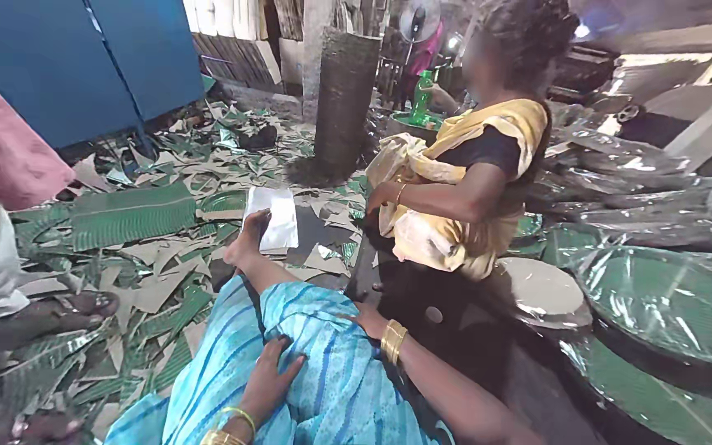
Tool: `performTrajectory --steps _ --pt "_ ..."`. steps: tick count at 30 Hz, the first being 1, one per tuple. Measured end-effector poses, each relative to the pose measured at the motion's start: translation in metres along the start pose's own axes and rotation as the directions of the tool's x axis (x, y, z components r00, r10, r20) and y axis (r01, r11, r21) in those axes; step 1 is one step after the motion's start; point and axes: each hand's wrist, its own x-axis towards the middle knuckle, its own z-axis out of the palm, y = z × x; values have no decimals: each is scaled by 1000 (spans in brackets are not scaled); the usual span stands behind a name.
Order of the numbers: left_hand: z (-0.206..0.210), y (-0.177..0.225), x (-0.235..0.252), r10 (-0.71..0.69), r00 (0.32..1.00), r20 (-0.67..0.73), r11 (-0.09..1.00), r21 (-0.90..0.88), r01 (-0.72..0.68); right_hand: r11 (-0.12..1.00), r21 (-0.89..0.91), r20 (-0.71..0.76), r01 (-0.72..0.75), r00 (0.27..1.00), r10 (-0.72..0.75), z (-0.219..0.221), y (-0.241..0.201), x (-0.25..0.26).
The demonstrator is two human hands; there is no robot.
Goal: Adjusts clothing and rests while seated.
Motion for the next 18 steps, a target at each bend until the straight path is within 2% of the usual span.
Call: performTrajectory --steps 3,6,9,13,15,18 --pt "1 -3 0 1 1000 17 1000 22 -1 994 -78 -115 74 990 -83 2 -5 -22" --pt "3 -1 3 -4 1000 15 999 34 4 993 -55 -208 102 972 -111 6 -10 -23" --pt "4 0 0 10 1000 -7 1000 26 -10 997 38 -142 73 988 -67 7 -17 -9" --pt "6 -7 -2 68 996 -55 998 16 -68 987 -154 -101 -42 995 27 6 -23 -7" --pt "5 -12 -2 94 993 -68 996 11 -94 973 -227 -127 -47 992 19 7 -26 -20" --pt "3 -8 -4 68 997 -35 998 4 -68 980 -197 -200 -10 979 -30 13 -23 -31"
